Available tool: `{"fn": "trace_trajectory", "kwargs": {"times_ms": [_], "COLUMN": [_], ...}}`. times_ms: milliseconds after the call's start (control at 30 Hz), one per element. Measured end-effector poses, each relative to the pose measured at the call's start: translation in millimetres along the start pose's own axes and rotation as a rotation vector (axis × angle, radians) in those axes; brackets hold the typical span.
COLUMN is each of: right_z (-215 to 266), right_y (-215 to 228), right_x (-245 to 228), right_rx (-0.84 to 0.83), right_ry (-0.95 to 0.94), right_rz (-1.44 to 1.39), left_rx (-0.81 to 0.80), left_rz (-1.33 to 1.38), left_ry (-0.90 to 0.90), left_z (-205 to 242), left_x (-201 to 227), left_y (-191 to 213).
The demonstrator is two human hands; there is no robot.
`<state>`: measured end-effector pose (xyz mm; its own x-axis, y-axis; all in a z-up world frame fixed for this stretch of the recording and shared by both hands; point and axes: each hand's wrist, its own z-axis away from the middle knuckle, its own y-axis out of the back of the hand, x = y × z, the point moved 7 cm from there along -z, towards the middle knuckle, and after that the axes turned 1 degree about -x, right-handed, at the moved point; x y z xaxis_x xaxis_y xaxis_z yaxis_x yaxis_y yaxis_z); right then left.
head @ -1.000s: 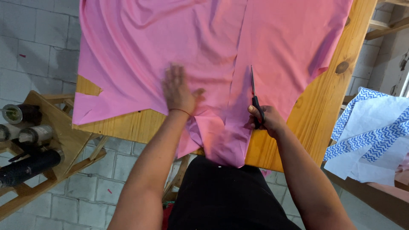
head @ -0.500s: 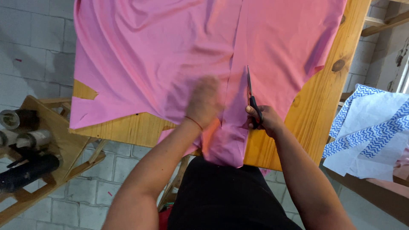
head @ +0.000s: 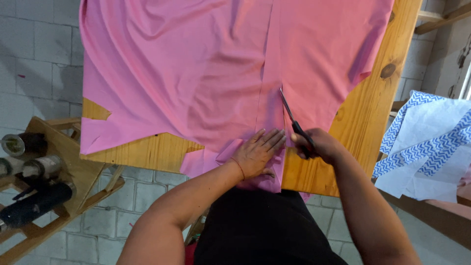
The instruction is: The person uses scissors to cut a large piece of pink fabric laid out on a wooden table. They follow a marked line, cutting through the material to separate a section while holding the fabric steady with their other hand.
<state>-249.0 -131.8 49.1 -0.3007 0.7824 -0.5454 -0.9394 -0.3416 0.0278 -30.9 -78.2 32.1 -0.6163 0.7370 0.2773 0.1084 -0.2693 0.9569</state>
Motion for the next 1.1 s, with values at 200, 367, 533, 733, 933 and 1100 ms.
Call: {"fn": "trace_trajectory", "kwargs": {"times_ms": [200, 367, 533, 733, 933, 1100], "right_z": [91, 94, 84, 95, 93, 86], "right_y": [45, 93, 142, 132, 121, 122], "right_x": [39, 89, 161, 162, 157, 159], "right_rx": [0.084, 0.594, 1.072, 1.231, 1.105, 1.038], "right_ry": [0.019, 0.426, 0.612, 0.701, 0.695, 0.733], "right_rz": [0.045, -0.216, -0.129, 0.093, 0.07, 0.05], "left_rx": [-0.113, -0.084, -0.08, -0.088, -0.128, -0.057], "left_rz": [0.083, 0.09, 0.081, 0.05, -0.063, -0.128], "left_ry": [0.016, 0.054, 0.133, 0.176, 0.125, 0.127], "left_z": [-41, -125, -216, -308, -375, -402], "left_x": [-2, -10, -38, -59, -44, -21], "left_y": [19, 51, 55, 62, 39, 13]}}
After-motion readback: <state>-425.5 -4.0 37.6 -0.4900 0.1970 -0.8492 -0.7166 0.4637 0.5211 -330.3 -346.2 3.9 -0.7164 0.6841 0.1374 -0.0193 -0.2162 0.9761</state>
